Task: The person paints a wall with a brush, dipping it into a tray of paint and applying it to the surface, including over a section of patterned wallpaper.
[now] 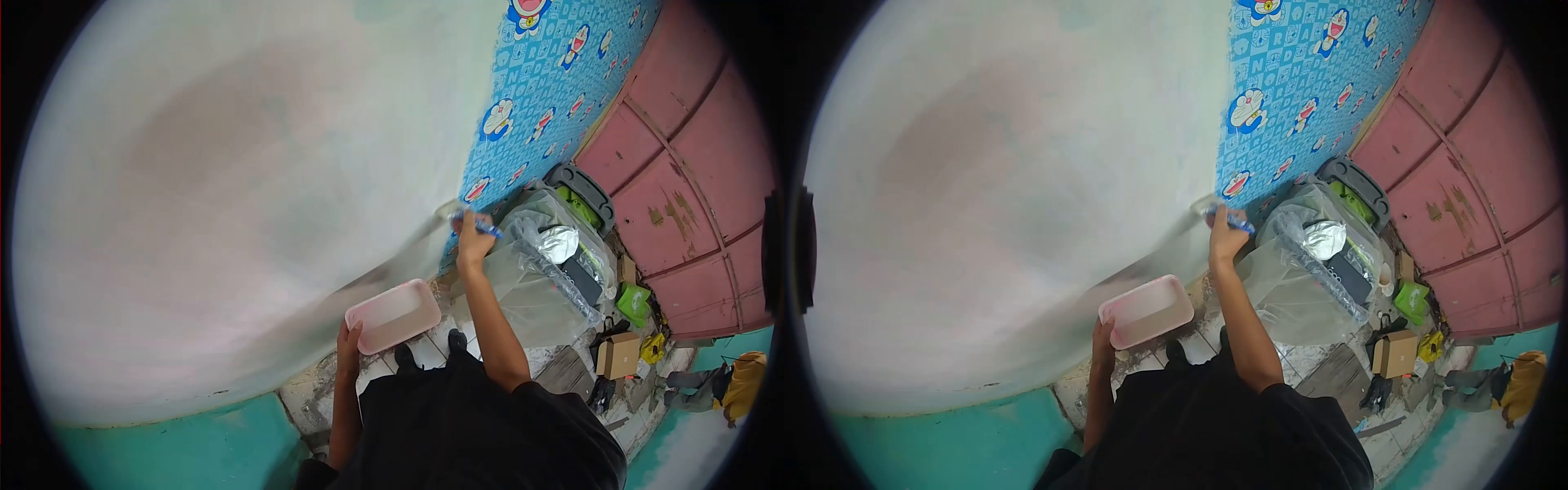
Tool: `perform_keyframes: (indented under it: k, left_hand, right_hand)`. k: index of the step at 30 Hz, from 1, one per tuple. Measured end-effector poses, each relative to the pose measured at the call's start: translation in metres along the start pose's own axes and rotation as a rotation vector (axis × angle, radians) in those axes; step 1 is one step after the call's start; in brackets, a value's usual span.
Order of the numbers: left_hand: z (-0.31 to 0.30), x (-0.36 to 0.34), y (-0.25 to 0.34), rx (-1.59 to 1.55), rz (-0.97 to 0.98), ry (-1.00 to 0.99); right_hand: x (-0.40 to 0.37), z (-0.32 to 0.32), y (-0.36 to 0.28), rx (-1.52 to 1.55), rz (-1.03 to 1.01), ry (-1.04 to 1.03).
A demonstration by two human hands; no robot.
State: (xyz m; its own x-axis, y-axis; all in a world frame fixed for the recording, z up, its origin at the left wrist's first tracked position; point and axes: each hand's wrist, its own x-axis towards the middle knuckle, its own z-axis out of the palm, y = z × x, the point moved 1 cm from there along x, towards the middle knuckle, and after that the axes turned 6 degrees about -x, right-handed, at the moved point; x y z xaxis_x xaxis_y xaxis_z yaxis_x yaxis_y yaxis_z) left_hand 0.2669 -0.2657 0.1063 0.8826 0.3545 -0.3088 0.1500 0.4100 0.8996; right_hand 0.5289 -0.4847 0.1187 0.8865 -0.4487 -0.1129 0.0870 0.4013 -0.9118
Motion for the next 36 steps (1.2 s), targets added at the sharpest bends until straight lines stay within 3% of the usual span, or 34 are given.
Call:
perform_keyframes:
  k: [3,7,11,13,17,21,27,28,32,36]
  left_hand:
    - [0.002,0.003,-0.001,-0.006,-0.007,0.001]
    - [0.011,0.008,0.0,0.009,-0.028,-0.008]
    - [0.017,0.013,0.003,0.004,-0.015,-0.024]
    - [0.015,0.014,0.001,-0.041,-0.026,-0.022]
    - [0.011,0.012,0.001,-0.109,-0.05,-0.009]
    - [0.01,0.005,0.002,-0.071,-0.016,0.02]
    - [0.008,0.003,0.009,0.0,-0.014,0.02]
    - [0.007,0.002,0.01,0.017,-0.009,0.022]
    - [0.014,0.0,0.019,0.047,0.01,0.022]
    - [0.009,-0.006,0.011,-0.056,0.013,0.06]
  right_hand:
    - [-0.012,0.038,-0.105,-0.039,-0.241,-0.095]
    - [-0.032,0.075,-0.216,0.026,-0.411,-0.153]
    - [-0.031,0.087,-0.245,0.226,-0.498,-0.224]
    - [-0.018,0.075,-0.211,0.262,-0.397,-0.261]
    - [0.006,0.031,-0.081,0.31,-0.093,-0.254]
    - [0.005,-0.032,0.028,0.236,0.085,-0.207]
    - [0.017,-0.093,0.151,-0.023,0.323,0.055]
    - [0.017,-0.091,0.157,-0.049,0.341,0.159]
    - [0.023,-0.062,0.128,-0.072,0.2,0.128]
    - [0.014,-0.01,0.02,-0.037,-0.027,0.043]
